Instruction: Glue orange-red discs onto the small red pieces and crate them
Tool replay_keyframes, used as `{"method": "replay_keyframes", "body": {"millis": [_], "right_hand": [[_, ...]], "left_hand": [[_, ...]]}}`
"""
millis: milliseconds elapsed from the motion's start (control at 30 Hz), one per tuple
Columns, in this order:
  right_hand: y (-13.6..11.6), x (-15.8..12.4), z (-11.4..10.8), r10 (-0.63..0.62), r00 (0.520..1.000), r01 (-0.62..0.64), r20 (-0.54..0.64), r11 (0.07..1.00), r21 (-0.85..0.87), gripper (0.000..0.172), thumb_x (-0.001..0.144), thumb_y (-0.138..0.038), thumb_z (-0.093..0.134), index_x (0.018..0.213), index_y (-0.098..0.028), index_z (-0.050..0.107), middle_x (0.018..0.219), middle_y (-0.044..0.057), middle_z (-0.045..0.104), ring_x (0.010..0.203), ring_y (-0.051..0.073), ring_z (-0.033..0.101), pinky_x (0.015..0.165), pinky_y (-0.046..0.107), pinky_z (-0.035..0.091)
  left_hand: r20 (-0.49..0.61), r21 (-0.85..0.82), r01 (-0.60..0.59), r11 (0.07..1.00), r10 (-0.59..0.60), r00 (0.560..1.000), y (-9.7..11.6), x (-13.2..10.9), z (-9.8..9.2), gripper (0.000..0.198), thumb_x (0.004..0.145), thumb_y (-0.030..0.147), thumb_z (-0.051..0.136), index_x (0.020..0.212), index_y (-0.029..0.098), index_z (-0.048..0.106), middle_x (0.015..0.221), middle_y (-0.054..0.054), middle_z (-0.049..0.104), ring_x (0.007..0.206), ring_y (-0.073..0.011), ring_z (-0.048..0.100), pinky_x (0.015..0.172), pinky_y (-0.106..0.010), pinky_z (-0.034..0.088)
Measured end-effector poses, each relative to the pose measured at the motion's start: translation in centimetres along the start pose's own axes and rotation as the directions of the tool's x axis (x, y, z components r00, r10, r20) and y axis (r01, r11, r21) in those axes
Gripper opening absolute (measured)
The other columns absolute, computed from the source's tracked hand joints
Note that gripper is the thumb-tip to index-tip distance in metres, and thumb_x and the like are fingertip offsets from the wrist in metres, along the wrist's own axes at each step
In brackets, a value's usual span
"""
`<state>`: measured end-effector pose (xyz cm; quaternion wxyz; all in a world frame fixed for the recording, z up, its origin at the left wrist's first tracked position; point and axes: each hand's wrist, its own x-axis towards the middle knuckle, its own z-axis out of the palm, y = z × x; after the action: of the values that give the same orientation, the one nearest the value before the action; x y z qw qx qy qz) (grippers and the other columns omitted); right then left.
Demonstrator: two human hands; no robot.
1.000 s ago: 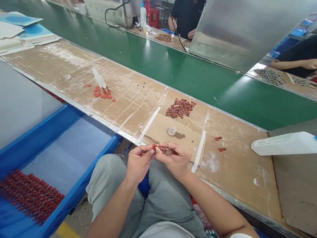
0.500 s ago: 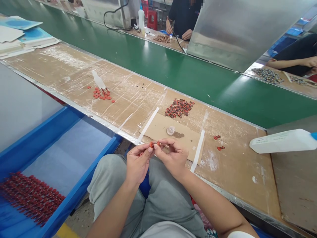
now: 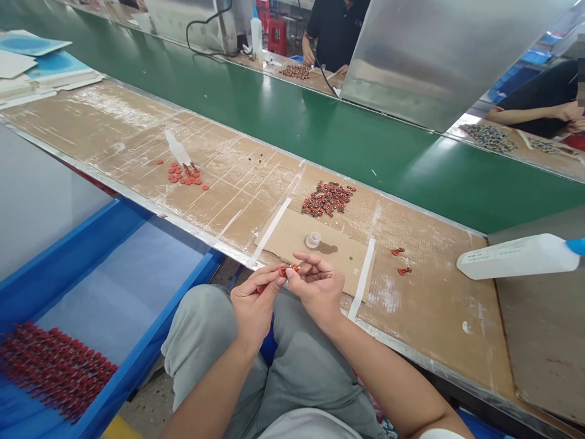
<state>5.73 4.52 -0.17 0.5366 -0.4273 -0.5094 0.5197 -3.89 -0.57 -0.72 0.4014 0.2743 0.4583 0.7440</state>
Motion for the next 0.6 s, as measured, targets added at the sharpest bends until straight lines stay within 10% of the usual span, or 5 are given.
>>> {"method": "replay_keyframes", "body": {"millis": [600], "right_hand": [[-0.3,-1.2,-0.2,0.09,0.991,-0.078,-0.097,0.989,0.126,0.028,0.064,-0.027,0.082,0.084,-0.019,0.065,0.071,0.003,0.074,0.058,0.015,0.068,0.056,0.027,0.06]], "left_hand": [[-0.017,0.024,-0.046,0.999,0.046,0.999,0.1,-0.4,0.7,0.013,0.072,0.017,0.075,0.082,0.025,0.076,0.096,-0.004,0.074,0.091,-0.0202,0.069,0.086,-0.036,0.056]]}}
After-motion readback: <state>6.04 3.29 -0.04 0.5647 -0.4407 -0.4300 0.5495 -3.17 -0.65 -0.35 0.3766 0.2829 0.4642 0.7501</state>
